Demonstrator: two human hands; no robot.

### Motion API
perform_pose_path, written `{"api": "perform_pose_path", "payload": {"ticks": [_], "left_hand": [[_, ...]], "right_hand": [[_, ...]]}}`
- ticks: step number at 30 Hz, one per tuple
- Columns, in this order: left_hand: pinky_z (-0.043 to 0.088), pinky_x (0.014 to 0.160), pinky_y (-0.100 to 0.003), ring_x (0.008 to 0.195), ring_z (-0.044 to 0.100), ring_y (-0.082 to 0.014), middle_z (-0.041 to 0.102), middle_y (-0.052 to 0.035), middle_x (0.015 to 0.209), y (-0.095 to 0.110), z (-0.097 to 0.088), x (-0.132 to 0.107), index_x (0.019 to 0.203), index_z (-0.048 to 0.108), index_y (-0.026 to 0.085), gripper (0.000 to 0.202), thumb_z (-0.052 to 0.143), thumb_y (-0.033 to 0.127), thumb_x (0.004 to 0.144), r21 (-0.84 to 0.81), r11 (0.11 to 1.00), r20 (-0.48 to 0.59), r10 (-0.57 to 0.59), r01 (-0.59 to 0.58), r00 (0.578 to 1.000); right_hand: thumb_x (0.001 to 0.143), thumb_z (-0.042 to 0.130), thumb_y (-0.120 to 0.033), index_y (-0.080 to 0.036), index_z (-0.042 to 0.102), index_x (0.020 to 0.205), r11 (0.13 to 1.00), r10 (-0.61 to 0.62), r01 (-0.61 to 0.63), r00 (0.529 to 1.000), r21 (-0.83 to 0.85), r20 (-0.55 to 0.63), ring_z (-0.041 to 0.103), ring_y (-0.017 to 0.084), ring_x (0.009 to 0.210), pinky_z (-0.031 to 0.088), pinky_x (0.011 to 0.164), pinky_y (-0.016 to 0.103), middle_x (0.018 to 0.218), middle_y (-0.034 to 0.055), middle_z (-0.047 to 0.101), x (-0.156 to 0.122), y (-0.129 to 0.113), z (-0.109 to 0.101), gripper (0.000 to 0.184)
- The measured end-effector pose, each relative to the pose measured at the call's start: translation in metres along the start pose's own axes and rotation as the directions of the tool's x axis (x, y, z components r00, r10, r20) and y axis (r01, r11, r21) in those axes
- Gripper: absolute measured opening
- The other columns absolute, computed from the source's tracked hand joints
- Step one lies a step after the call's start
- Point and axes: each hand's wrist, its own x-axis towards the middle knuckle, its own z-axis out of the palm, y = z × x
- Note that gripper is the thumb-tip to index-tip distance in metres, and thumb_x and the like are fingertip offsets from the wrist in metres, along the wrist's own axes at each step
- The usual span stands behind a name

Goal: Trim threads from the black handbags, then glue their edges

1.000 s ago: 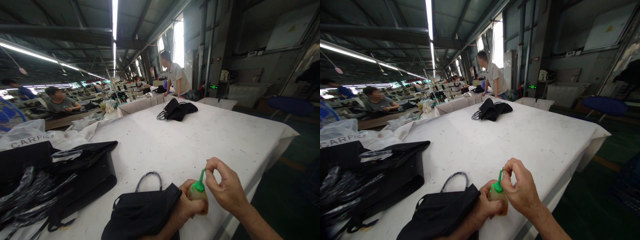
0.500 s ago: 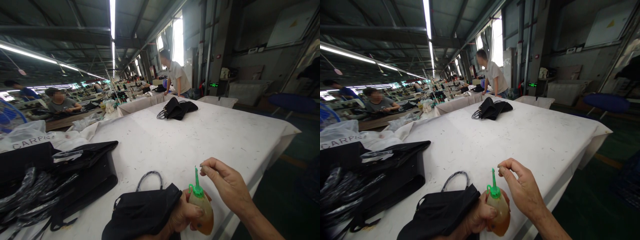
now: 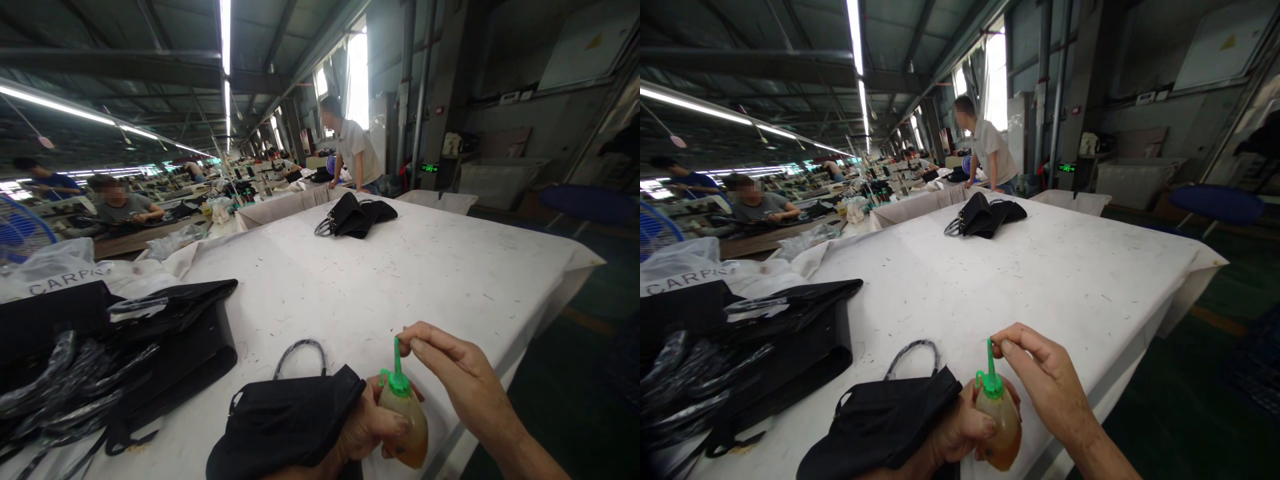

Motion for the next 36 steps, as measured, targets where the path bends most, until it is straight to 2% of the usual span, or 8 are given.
{"api": "perform_pose_path", "payload": {"ticks": [4,11,19,24,28,32,36], "left_hand": [[0.035,0.031,-0.016,0.043,0.054,-0.0084,0.063,-0.0057,0.073,0.001,0.001,0.0,0.106,0.065,0.006,0.065,0.086,0.029,0.049,-0.008,1.0,0.01,-0.002,0.003,1.0],[0.038,0.029,-0.016,0.041,0.056,-0.009,0.065,-0.0065,0.076,0.003,0.002,-0.001,0.106,0.064,0.007,0.063,0.085,0.026,0.05,-0.022,1.0,0.018,-0.007,0.008,1.0],[0.038,0.031,-0.017,0.044,0.055,-0.0094,0.065,-0.0053,0.074,0.004,0.002,0.0,0.104,0.063,0.009,0.057,0.08,0.028,0.053,0.099,0.995,-0.06,0.033,-0.027,0.998],[0.04,0.032,-0.017,0.046,0.055,-0.0091,0.064,-0.0032,0.076,0.004,0.003,0.0,0.103,0.061,0.011,0.055,0.079,0.029,0.053,0.174,0.984,-0.118,-0.003,0.024,0.993],[0.041,0.031,-0.017,0.045,0.056,-0.0093,0.065,-0.004,0.075,0.004,0.004,0.0,0.101,0.063,0.01,0.055,0.08,0.028,0.052,0.178,0.983,-0.137,-0.027,0.052,0.99],[0.043,0.03,-0.016,0.045,0.057,-0.0094,0.066,-0.0041,0.075,0.006,0.004,-0.001,0.101,0.066,0.009,0.056,0.082,0.025,0.049,0.155,0.985,-0.111,-0.059,0.076,0.992],[0.045,0.032,-0.017,0.045,0.059,-0.0102,0.068,-0.0066,0.076,0.006,0.003,-0.003,0.099,0.07,0.007,0.059,0.085,0.027,0.045,0.089,0.99,-0.016,-0.106,0.107,0.994]], "right_hand": [[0.091,0.062,-0.037,-0.024,0.074,0.086,0.998,0.008,-0.01,1.0,0.062,0.028,0.058,0.018,0.093,0.044,0.085,0.027,0.092,0.0019,0.065,0.002,0.002,-0.002,0.019],[0.08,0.074,-0.038,-0.023,0.074,0.076,0.957,0.15,-0.152,0.988,0.248,0.029,0.052,0.015,0.083,0.041,0.078,0.027,0.082,-0.0005,0.061,0.007,0.01,0.002,0.015],[0.076,0.076,-0.037,-0.021,0.072,0.073,0.961,0.203,-0.198,0.979,0.193,-0.01,0.05,0.016,0.079,0.039,0.075,0.029,0.076,-0.0006,0.059,0.009,0.009,0.0,0.016],[0.074,0.077,-0.037,-0.021,0.07,0.074,0.954,0.252,-0.236,0.966,0.186,-0.064,0.049,0.015,0.075,0.039,0.073,0.029,0.073,-0.0016,0.059,0.006,0.019,-0.004,0.017],[0.074,0.075,-0.036,-0.02,0.069,0.076,0.951,0.263,-0.25,0.963,0.18,-0.052,0.049,0.015,0.074,0.041,0.07,0.028,0.073,-0.0012,0.059,0.006,0.023,-0.006,0.017],[0.077,0.07,-0.033,-0.021,0.065,0.075,0.974,0.197,-0.193,0.98,0.119,-0.021,0.053,0.016,0.075,0.047,0.078,0.03,0.072,-0.0013,0.057,0.006,0.023,-0.005,0.013],[0.081,0.061,-0.024,-0.022,0.057,0.071,0.997,-0.077,0.077,0.997,-0.005,0.001,0.057,0.016,0.078,0.044,0.104,0.038,0.072,-0.0028,0.054,0.006,0.019,-0.002,0.011]]}}
